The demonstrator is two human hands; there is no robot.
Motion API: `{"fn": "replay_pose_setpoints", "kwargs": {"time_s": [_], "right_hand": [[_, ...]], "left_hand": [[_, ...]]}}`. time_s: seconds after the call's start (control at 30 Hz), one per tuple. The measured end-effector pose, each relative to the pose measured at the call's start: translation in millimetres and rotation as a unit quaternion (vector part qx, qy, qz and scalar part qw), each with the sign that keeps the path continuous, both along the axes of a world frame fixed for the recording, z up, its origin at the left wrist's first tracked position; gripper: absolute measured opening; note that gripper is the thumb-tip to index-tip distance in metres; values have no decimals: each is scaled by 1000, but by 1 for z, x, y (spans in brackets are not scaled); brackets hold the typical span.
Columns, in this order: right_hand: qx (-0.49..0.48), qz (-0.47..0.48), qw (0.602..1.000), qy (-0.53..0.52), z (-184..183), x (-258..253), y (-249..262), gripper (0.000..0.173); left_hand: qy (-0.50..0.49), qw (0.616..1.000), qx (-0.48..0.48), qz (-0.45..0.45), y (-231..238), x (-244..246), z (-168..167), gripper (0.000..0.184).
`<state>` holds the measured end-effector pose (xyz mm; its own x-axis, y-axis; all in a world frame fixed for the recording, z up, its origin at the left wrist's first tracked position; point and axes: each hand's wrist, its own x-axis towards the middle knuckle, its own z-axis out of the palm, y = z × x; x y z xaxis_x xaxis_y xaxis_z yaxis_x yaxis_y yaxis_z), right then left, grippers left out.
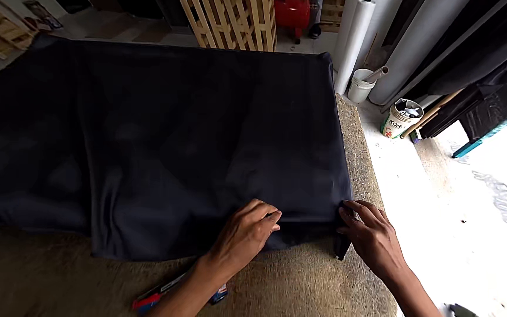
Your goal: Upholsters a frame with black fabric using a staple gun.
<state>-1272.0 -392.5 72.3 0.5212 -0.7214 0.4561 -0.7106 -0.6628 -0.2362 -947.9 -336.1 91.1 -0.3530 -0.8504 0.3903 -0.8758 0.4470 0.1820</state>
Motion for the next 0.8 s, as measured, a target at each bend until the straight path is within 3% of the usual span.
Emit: {"fn": "replay_pose_setpoints", "kwargs": {"time_s": [0.17, 0.3, 0.4, 0.47, 0.57, 0.63, 0.7, 0.8], "right_hand": [[42, 7, 997, -63, 7, 2, 1, 20], [109, -3, 993, -36, 29, 1, -15, 20], [149, -28, 988, -9, 51, 1, -40, 3], [88, -24, 996, 0, 66, 3, -55, 4], [-147, 39, 988, -34, 84, 1, -58, 16], [-191, 101, 976, -23, 77, -10, -43, 22], [-157, 134, 978, 22, 50, -21, -27, 23], [-94, 100, 989, 46, 21, -27, -16, 21]], "left_hand": [[-18, 999, 19, -36, -7, -2, 12, 24], [5, 991, 123, -54, -28, 1, 29, 22], [47, 980, 191, -13, -57, 1, 47, 9], [66, 994, 82, -7, -74, 0, 57, 5], [57, 985, -149, -64, -80, -1, 81, 9], [38, 978, -166, -122, -59, 2, 80, 16], [-3, 980, -129, -154, -35, 5, 52, 21], [-16, 982, -111, -151, -24, 5, 10, 22]]}}
